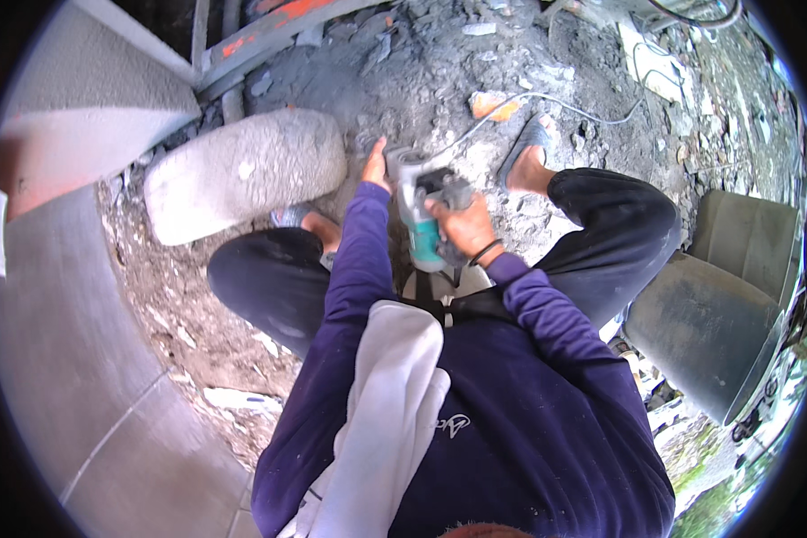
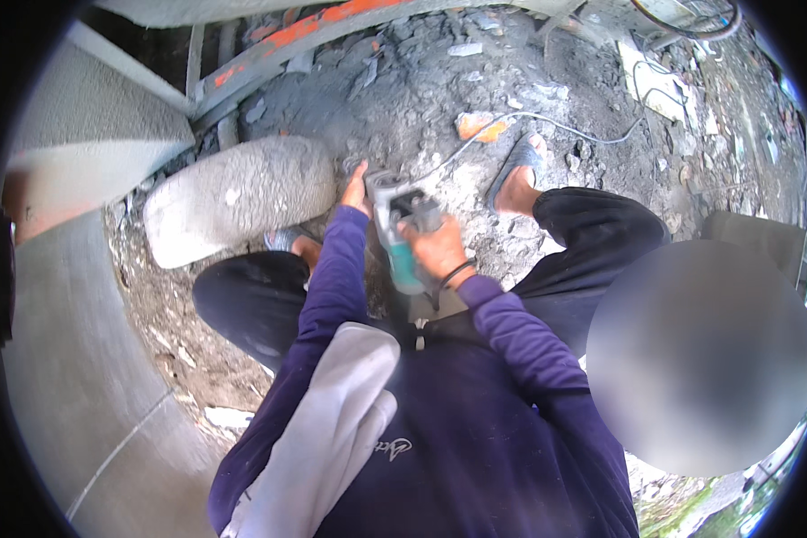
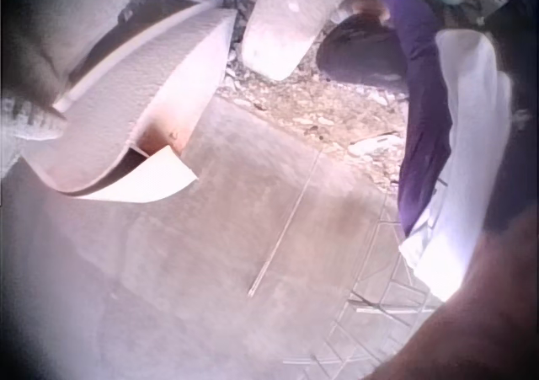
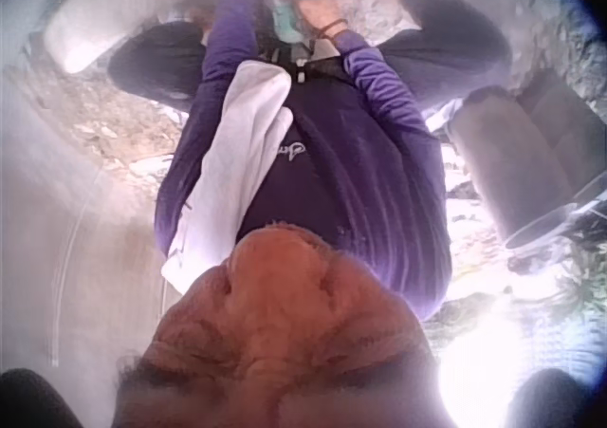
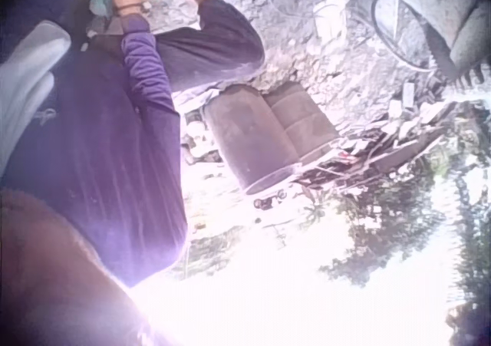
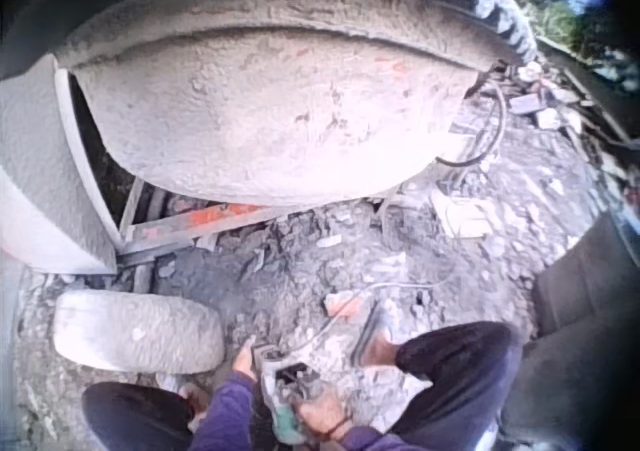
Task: The person squats on a debris-covered ground and uses a handheld angle grinder to smooth the surface of a large curved stone. They reposition the stone and continue grinding different areas, generating dust and small chips.
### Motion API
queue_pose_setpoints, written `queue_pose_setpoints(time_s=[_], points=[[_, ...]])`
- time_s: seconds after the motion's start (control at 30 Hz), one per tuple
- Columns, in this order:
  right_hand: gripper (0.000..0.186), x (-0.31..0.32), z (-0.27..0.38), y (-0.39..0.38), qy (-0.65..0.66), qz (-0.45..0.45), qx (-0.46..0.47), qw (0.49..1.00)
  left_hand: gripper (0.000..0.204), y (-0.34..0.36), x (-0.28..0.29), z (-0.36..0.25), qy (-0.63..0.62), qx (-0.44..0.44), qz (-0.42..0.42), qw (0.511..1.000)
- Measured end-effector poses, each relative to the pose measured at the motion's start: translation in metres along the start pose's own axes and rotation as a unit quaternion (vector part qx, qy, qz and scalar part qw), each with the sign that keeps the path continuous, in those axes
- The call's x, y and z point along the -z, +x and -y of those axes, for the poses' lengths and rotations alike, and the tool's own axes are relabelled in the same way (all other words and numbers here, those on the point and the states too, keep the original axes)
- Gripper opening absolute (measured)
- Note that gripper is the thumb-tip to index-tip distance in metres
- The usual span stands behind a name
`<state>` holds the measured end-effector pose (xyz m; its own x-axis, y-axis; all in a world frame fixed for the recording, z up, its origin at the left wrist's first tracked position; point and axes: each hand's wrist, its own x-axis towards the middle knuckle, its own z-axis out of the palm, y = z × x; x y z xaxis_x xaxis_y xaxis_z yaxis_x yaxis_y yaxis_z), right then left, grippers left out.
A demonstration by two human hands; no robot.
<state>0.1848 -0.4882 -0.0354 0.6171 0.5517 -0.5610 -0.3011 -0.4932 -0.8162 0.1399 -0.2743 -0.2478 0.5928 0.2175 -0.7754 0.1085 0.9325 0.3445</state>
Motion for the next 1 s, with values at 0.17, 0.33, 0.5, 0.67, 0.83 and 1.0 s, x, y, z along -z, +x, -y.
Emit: queue_pose_setpoints(time_s=[0.17, 0.33, 0.5, 0.67, 0.83, 1.0], points=[[0.025, 0.008, -0.051, -0.011, -0.010, -0.034, 0.093, 0.995, 0.049, -0.025, -0.021, 0.019, 0.019, 0.008, -0.082, 0.996], [0.019, 0.012, -0.007, -0.050, 0.011, -0.017, 0.072, 0.997, 0.039, -0.051, -0.032, 0.013, 0.000, -0.010, -0.051, 0.999], [0.020, 0.021, 0.003, -0.064, -0.039, -0.032, 0.135, 0.989, 0.043, -0.076, -0.044, 0.005, 0.006, -0.024, -0.033, 0.999], [0.019, 0.008, 0.004, -0.040, 0.010, -0.015, 0.040, 0.999, 0.043, -0.049, -0.015, -0.001, 0.023, -0.045, -0.035, 0.998], [0.021, 0.008, -0.005, -0.027, 0.011, -0.038, 0.076, 0.996, 0.050, -0.036, -0.007, 0.001, 0.045, -0.025, -0.051, 0.997], [0.021, -0.005, 0.006, -0.013, 0.013, -0.032, 0.061, 0.998, 0.048, -0.040, -0.024, -0.015, 0.033, -0.066, -0.049, 0.996]])
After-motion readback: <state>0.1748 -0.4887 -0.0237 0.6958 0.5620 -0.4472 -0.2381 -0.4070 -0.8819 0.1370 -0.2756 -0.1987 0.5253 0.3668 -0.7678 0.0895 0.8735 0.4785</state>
